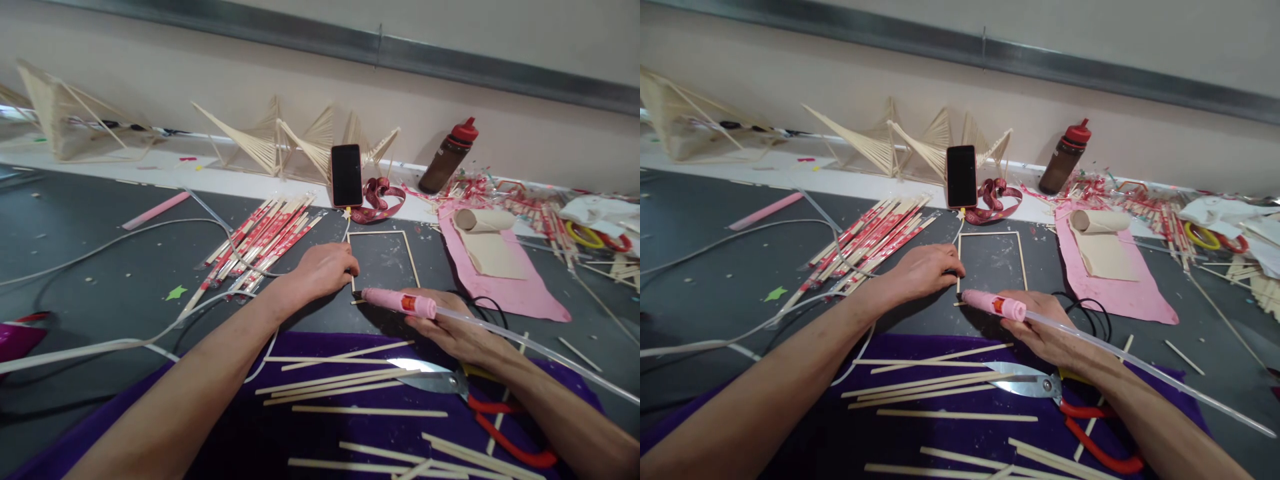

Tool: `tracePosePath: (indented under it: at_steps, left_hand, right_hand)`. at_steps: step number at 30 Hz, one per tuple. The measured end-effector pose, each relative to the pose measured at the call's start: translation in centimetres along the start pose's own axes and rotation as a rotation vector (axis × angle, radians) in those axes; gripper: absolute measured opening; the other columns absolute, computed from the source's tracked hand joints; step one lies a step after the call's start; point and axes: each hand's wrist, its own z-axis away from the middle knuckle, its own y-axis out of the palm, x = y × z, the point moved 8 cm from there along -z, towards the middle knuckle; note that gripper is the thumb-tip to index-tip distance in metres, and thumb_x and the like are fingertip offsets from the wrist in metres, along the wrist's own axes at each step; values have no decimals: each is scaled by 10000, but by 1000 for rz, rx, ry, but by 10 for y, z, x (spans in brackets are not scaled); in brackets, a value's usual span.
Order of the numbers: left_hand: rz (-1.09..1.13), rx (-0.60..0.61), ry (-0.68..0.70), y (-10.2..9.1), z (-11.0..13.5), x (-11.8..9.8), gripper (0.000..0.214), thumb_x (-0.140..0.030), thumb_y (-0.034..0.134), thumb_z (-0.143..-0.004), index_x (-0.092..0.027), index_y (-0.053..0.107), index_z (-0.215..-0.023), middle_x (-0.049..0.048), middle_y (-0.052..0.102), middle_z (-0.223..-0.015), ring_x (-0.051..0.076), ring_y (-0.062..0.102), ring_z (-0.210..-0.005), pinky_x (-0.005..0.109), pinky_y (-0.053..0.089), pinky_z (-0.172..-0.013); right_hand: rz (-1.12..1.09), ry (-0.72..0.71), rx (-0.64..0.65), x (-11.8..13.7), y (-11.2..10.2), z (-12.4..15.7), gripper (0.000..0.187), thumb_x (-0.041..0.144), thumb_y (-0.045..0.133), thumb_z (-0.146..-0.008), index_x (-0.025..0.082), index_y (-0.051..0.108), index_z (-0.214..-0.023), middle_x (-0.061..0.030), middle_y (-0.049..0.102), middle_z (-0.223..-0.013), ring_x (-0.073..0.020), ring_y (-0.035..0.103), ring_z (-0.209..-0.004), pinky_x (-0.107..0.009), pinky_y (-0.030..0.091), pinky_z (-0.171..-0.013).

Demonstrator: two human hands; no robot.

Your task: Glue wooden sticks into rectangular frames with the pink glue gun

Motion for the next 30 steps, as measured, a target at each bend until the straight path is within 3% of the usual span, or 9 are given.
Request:
tracePosePath:
  at_steps: [13,17,22,30]
  left_hand:
    - [2,6,-2,-1,0,-2,206,-227,526,-797,-258,705,-894,20,639,-933,163,589,-901,259,428,-730]
    - [-5,16,-10,-1,-1,-3,211,-221,525,-794,-255,707,-897,21,640,-937,167,588,-909,263,430,-737]
    - [-11,23,-17,-2,0,-3,208,-226,522,-798,-253,706,-891,21,640,-936,167,592,-905,258,430,-727]
    - [-25,33,-15,-2,0,-4,216,-230,512,-809,-260,705,-902,16,637,-934,165,594,-887,258,426,-711]
  right_hand:
    - [47,-29,12,4,-2,1,315,336,398,-908,210,626,-1085,-74,701,-967,-205,654,-833,-293,518,-710]
    - [56,-88,22,8,0,1,336,321,377,-921,225,594,-1159,-73,698,-984,-201,647,-848,-302,505,-726]
    - [126,-197,-14,14,3,5,381,359,358,-921,172,569,-1178,-104,681,-1067,-216,638,-887,-341,467,-791]
    - [267,-332,5,21,9,11,338,334,474,-886,159,560,-1163,-79,686,-877,-193,599,-713,-320,415,-656]
